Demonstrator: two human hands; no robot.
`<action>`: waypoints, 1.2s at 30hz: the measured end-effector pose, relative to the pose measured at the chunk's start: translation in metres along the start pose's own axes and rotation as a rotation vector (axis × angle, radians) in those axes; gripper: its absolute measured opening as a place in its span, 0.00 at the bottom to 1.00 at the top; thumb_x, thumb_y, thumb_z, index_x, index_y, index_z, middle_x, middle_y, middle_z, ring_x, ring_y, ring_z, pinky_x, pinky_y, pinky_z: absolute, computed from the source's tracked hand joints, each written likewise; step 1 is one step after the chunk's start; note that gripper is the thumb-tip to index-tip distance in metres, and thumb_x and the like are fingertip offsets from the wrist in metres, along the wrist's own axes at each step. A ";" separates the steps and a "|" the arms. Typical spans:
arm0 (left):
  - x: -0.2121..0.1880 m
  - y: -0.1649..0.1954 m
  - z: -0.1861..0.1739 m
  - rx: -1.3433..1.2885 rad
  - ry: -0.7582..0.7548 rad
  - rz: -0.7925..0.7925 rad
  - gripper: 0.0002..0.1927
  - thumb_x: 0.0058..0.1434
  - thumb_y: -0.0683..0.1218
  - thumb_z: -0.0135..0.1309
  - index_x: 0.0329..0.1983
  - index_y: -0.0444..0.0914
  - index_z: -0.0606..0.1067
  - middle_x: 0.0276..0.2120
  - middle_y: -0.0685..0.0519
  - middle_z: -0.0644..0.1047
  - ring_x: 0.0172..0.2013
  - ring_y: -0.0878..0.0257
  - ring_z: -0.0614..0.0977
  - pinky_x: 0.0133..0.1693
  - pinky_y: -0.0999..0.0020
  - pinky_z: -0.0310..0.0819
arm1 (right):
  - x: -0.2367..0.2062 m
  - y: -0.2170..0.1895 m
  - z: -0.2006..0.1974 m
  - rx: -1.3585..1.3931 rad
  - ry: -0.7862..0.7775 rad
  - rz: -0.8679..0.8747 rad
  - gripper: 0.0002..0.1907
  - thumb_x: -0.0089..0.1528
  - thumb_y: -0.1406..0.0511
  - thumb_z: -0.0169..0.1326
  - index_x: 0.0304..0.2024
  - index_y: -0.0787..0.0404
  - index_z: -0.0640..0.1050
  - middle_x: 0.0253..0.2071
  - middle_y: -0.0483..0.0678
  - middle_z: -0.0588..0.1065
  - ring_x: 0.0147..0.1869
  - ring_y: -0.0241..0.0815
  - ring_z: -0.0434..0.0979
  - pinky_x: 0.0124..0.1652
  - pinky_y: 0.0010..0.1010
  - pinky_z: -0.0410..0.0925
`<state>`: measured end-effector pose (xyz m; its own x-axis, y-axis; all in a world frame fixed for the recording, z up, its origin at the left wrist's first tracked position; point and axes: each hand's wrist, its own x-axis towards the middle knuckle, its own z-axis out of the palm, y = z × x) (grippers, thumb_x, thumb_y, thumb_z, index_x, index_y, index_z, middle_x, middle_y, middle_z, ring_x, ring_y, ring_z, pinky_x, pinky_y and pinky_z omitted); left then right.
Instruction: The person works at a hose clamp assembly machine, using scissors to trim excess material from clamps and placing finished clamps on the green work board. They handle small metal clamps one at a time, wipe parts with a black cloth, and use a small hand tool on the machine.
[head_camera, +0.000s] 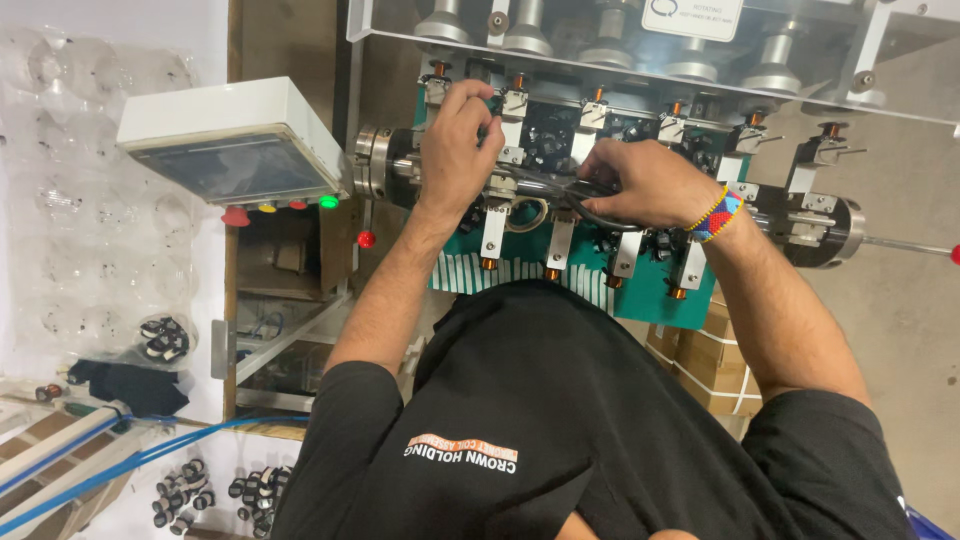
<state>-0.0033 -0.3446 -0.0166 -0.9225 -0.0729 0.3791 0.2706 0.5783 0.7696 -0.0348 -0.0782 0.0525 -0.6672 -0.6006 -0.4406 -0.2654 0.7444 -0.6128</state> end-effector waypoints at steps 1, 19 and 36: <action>0.002 0.002 0.000 -0.011 -0.022 -0.063 0.06 0.63 0.41 0.60 0.35 0.34 0.74 0.48 0.52 0.81 0.32 0.52 0.80 0.35 0.61 0.74 | -0.006 0.000 -0.002 0.007 0.003 -0.015 0.23 0.55 0.60 0.65 0.51 0.61 0.76 0.39 0.54 0.81 0.43 0.50 0.83 0.44 0.38 0.73; -0.007 -0.023 0.012 0.027 -0.141 0.022 0.03 0.60 0.41 0.59 0.35 0.39 0.76 0.34 0.49 0.80 0.35 0.48 0.83 0.36 0.56 0.76 | -0.051 -0.031 0.010 0.060 -0.023 -0.060 0.24 0.53 0.57 0.65 0.49 0.59 0.76 0.35 0.52 0.79 0.39 0.50 0.82 0.39 0.40 0.72; 0.034 -0.033 -0.094 -0.120 0.009 -0.117 0.07 0.68 0.44 0.60 0.40 0.34 0.81 0.32 0.49 0.81 0.27 0.63 0.78 0.31 0.65 0.70 | 0.003 -0.082 0.021 0.065 0.123 -0.026 0.28 0.53 0.59 0.64 0.54 0.61 0.73 0.43 0.56 0.79 0.46 0.54 0.82 0.46 0.42 0.72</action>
<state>-0.0174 -0.4423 0.0189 -0.9472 -0.1422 0.2873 0.1927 0.4639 0.8647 -0.0008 -0.1475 0.0875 -0.7418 -0.5762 -0.3432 -0.2407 0.7064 -0.6656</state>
